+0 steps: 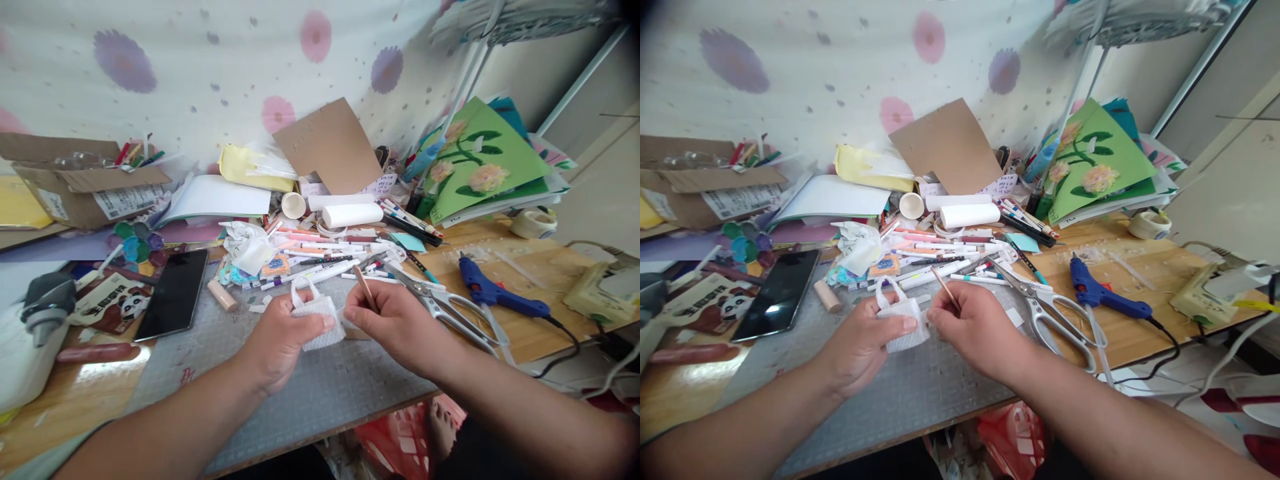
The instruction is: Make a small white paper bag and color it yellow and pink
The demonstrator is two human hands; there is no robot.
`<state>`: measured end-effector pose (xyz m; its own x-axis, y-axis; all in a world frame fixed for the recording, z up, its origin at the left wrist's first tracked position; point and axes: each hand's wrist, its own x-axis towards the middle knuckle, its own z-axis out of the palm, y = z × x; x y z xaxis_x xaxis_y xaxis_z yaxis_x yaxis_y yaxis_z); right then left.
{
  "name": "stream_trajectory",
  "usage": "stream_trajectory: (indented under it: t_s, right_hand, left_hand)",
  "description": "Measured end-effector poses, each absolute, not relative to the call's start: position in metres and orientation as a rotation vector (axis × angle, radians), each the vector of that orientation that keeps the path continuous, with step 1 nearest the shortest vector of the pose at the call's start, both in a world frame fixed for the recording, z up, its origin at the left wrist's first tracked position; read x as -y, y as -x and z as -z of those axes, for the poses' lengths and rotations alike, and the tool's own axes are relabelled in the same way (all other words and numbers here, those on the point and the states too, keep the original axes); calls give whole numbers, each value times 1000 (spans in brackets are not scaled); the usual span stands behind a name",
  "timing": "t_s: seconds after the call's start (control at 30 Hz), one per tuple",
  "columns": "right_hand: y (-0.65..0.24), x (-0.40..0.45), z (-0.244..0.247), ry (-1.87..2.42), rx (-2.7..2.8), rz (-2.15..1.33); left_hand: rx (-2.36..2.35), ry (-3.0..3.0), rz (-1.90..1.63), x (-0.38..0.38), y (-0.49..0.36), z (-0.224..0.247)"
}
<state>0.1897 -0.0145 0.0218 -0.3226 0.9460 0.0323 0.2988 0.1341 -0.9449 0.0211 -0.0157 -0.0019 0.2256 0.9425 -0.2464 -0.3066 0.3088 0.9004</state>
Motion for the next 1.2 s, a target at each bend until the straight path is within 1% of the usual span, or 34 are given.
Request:
stream_trajectory:
  t_s: [0.63,0.77,0.87,0.97,1.1,1.2]
  right_hand:
    - [-191,16,-18,1201,1698,-1227]
    - [-193,15,-15,1160,1570,-1357]
    - [-198,13,-12,1106,1351,-1488]
    - [-199,12,-10,1151,1231,-1523]
    - [-190,15,-11,1242,1414,-1491]
    - [-190,14,-12,1215,1438,-1490]
  left_hand:
    - [-929,-788,-983,15,-21,4]
    - [-917,-786,-1010,14,-22,6]
    - [-879,-778,-1026,14,-24,5]
    - [-859,-752,-1044,15,-27,5]
    - [-786,-738,-1039,17,-28,7]
    - [-739,-714,-1014,15,-25,9]
